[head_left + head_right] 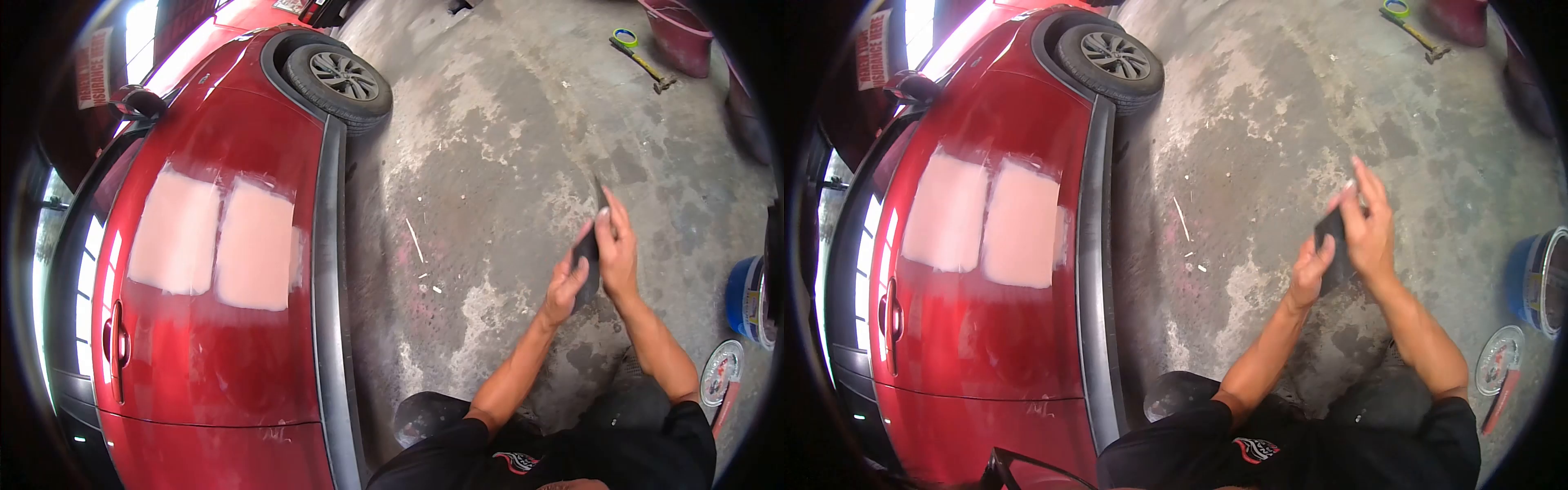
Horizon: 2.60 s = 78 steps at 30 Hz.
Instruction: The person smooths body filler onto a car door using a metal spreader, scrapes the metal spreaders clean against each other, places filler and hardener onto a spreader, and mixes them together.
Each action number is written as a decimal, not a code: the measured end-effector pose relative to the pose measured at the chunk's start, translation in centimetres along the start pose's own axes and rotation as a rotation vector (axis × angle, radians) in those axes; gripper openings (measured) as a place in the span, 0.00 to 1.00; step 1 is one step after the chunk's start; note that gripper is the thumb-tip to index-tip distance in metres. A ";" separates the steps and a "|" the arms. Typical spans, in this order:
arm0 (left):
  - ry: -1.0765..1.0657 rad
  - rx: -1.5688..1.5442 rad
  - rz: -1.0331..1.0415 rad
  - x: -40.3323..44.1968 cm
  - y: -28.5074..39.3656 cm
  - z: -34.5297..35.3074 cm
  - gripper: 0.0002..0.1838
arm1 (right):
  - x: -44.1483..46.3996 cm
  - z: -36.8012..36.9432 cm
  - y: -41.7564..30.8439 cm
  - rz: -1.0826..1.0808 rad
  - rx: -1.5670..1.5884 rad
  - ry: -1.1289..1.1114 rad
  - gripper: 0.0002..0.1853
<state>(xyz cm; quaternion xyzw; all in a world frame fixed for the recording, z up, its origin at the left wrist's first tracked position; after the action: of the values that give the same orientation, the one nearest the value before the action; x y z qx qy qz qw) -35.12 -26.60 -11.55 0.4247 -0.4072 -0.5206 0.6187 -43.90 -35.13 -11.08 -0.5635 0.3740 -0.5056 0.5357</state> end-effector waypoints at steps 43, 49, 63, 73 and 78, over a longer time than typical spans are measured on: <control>0.666 0.275 0.178 1.3 2.5 -6.6 0.34 | -3.2 -6.8 4.5 0.206 -0.330 -0.411 0.35; 0.174 0.153 -0.144 0.3 6.7 -6.3 0.28 | 0.0 -10.3 -1.8 0.160 -0.238 -0.327 0.28; 0.104 0.234 -0.038 1.7 8.4 -6.1 0.13 | -2.5 -5.3 -2.2 -0.172 -0.479 -0.867 0.08; 0.545 1.138 0.251 0.4 9.5 -7.0 0.20 | 0.6 -8.8 0.5 0.008 -0.707 -0.442 0.12; 0.009 1.343 0.125 1.7 2.1 0.3 0.23 | 0.3 -5.2 0.2 -0.249 -0.205 -0.433 0.27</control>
<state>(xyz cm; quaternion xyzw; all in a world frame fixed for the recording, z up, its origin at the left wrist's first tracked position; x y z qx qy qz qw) -34.58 -28.10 -9.39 0.6949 -0.6638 -0.1157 0.2510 -48.86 -36.62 -11.69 -0.7515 0.2278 -0.3946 0.4771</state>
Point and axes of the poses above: each hand's wrist, its own x-axis towards the middle knuckle, its own z-axis out of the palm, y = z × x, the point moved 2 cm from there along x, towards the middle knuckle, and after that the axes turned 1 degree about -x, right-handed, at the moved point
